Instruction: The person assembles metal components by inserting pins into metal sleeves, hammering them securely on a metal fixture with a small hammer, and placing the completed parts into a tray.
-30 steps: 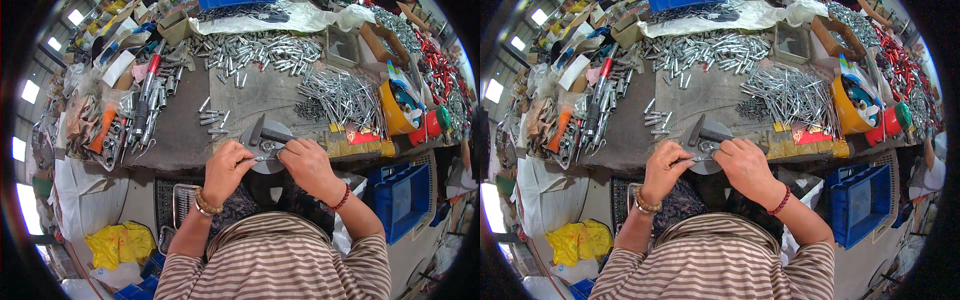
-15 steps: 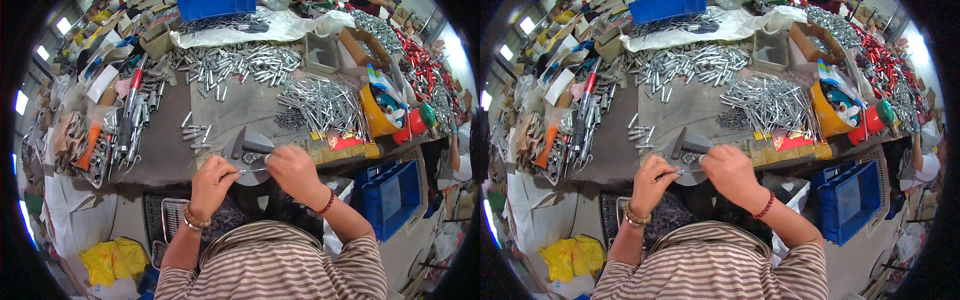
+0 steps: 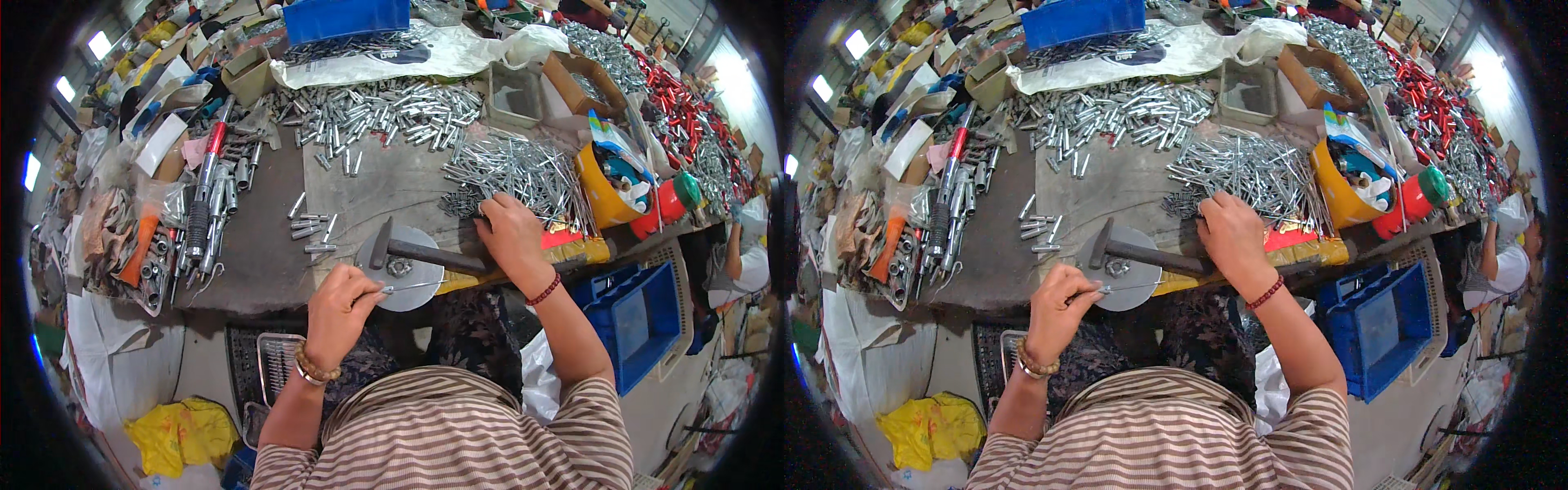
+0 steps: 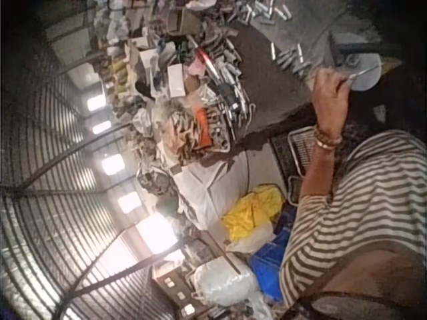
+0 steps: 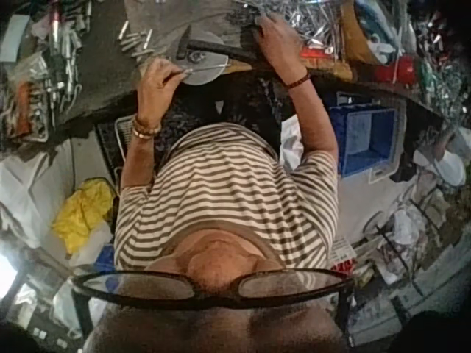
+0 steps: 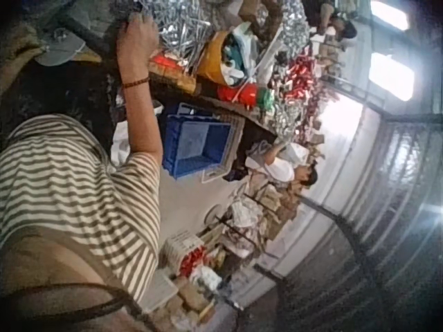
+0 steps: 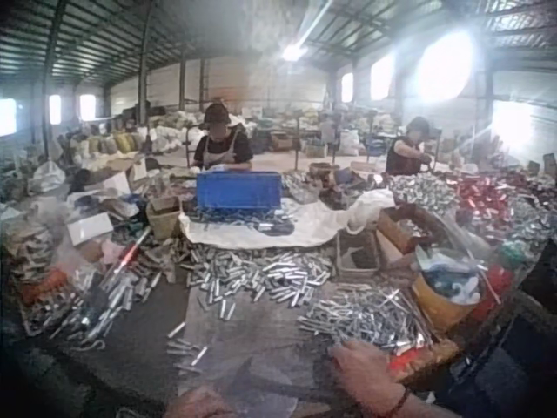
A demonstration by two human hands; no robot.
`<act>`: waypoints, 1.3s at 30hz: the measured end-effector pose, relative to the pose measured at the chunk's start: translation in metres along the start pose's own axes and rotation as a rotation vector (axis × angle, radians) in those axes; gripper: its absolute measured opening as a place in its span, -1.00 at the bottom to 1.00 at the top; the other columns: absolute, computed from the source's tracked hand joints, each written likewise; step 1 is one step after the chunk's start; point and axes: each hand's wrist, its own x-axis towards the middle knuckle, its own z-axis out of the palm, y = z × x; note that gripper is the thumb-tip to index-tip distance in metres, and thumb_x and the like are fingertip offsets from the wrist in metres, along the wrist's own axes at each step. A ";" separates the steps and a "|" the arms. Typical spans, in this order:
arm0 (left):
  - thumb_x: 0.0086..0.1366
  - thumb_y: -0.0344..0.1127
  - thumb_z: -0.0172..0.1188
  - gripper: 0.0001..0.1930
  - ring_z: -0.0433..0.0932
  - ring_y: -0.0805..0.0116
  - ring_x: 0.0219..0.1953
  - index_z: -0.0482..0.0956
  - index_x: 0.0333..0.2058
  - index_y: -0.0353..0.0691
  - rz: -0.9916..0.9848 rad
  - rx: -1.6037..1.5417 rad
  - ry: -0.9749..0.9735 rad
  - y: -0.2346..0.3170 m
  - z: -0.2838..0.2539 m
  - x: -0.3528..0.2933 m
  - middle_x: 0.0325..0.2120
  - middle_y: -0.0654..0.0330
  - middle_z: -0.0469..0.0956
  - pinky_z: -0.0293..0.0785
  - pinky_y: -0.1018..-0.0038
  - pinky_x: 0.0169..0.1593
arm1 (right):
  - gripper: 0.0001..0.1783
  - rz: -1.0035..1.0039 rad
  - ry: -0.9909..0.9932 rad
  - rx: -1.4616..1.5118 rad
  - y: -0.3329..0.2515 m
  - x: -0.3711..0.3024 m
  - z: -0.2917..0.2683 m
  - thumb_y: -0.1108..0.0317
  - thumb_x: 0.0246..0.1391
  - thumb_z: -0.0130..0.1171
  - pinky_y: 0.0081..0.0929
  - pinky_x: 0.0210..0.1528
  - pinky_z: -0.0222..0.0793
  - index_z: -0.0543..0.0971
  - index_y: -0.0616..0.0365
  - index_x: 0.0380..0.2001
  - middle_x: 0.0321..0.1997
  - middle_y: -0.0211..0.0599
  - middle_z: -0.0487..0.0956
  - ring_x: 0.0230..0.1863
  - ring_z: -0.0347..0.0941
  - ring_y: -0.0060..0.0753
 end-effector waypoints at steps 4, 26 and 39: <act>0.14 -0.43 0.44 -0.87 0.60 0.22 -0.30 0.71 -0.33 -0.24 0.033 0.002 0.012 0.000 0.000 0.000 -0.35 0.20 0.57 0.50 0.36 -0.23 | -0.84 -0.008 -0.012 0.015 0.002 -0.001 0.000 0.43 -0.02 0.36 -0.14 -0.19 0.50 0.57 0.11 -0.37 -0.33 -0.21 0.50 -0.21 0.55 -0.04; 0.17 -0.40 0.39 -0.89 0.58 0.20 -0.30 0.70 -0.31 -0.21 0.108 0.073 0.022 -0.005 0.000 -0.001 -0.34 0.17 0.55 0.50 0.36 -0.22 | -0.77 -0.313 -0.202 0.445 -0.106 -0.018 -0.005 0.48 -0.02 0.35 -0.14 -0.16 0.47 0.52 0.19 -0.29 -0.27 -0.16 0.51 -0.21 0.52 0.03; 0.16 -0.43 0.35 -0.88 0.60 0.13 -0.29 0.66 -0.30 -0.22 0.129 0.087 0.028 -0.007 0.000 0.000 -0.34 0.16 0.55 0.51 0.32 -0.23 | -0.81 -0.448 -0.214 0.277 -0.114 -0.015 -0.007 0.49 -0.04 0.25 -0.19 -0.08 0.46 0.51 0.16 -0.30 -0.27 -0.20 0.44 -0.17 0.48 -0.09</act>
